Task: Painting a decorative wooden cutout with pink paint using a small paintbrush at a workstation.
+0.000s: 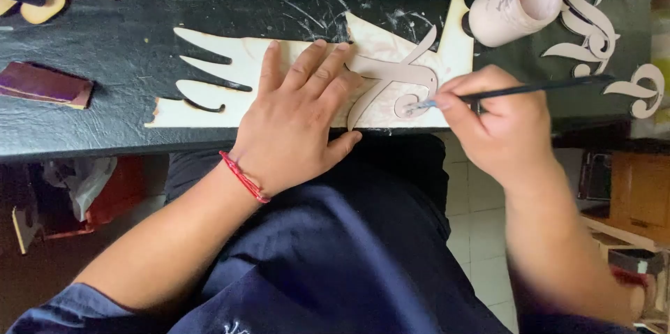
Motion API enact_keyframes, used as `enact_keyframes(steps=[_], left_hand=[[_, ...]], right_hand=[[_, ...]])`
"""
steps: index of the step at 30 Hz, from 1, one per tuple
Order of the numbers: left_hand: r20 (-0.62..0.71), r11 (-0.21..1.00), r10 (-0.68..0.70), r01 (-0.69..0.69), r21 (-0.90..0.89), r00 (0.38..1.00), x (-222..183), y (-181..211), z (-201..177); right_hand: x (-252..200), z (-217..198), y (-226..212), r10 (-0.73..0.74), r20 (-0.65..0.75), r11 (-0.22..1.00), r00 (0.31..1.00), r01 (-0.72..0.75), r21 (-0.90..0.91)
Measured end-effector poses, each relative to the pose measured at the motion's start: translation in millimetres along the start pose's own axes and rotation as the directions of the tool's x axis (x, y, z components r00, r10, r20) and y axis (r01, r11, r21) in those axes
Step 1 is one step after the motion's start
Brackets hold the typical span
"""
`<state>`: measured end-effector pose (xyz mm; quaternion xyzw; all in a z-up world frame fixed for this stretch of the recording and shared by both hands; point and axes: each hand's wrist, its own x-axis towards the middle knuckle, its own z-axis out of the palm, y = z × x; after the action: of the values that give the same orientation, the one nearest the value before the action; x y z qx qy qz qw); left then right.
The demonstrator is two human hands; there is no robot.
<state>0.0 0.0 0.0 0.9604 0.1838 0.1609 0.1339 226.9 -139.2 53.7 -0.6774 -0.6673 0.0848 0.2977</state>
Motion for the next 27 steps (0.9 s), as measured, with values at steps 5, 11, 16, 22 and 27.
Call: enact_keyframes(steps=[5, 11, 16, 22, 27], left_hand=[[0.003, 1.000, -0.001, 0.001, 0.003, 1.000, -0.7, 0.1, -1.1], [-0.007, 1.000, 0.007, -0.007, 0.002, 1.000, -0.4, -0.1, -0.3], [-0.004, 1.000, 0.001, -0.001, -0.016, 1.000, 0.5, 2.1, -0.9], [0.005, 1.000, -0.012, 0.012, -0.004, 1.000, -0.5, 1.7, -1.4], [0.012, 1.000, -0.008, 0.008, -0.002, 1.000, 0.9, 1.7, -2.2]], right_hand=[[3.3, 9.9, 11.6, 0.041, -0.115, 0.996, 0.993, -0.049, -0.076], [-13.1, -15.8, 8.8, 0.095, -0.086, 0.993, 0.992, -0.100, -0.063], [1.7, 3.0, 4.4, 0.005, -0.035, 1.000, 0.999, -0.005, -0.023], [4.7, 11.2, 15.3, 0.043, -0.103, 0.999, 0.994, -0.045, -0.015], [-4.7, -0.7, 15.3, 0.052, -0.202, 0.996, 0.978, -0.066, -0.063]])
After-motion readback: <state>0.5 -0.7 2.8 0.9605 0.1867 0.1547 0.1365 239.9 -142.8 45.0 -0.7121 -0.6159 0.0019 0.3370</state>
